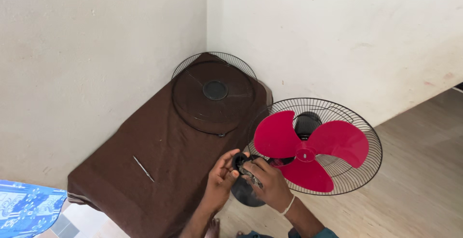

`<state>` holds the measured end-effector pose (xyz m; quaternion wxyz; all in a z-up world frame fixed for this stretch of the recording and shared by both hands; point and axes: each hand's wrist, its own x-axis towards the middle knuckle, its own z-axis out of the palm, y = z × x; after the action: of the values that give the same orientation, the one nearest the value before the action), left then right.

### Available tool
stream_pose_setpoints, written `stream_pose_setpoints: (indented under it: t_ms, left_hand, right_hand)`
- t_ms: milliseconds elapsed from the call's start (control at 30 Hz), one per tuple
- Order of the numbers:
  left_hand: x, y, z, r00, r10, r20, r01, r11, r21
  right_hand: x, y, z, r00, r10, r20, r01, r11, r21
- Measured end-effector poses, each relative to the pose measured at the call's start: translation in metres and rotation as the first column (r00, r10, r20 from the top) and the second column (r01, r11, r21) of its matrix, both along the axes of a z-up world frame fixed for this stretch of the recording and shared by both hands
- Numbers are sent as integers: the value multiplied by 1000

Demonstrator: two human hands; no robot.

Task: The person wipes the red fan blades and the motor housing with a cloth, then removes the front grill and places it on a nearby surface. The person continues to wipe the motor and grill components.

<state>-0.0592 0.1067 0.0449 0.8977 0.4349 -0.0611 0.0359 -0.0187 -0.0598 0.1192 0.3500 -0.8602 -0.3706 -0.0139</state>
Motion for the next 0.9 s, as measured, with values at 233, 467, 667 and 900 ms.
stream_pose_setpoints:
  t_ms: [233, 467, 667, 900]
  left_hand:
    - [-5, -18, 2, 999, -3, 32, 2, 999, 32]
    - [-12, -38, 1, 999, -33, -18, 35, 994, 103]
    - [-17, -43, 1, 999, 24, -39, -15, 976, 219]
    - [-26, -35, -1, 993, 83, -84, -64, 976, 208]
  right_hand:
    - [6, -31, -18, 981, 100, -164, -51, 958, 281]
    - [7, -57, -17, 982, 66, -177, -37, 986, 165]
    - [4, -51, -13, 988, 36, -150, 17, 941, 337]
    - [-5, -43, -8, 980, 173, -95, -165, 983, 85]
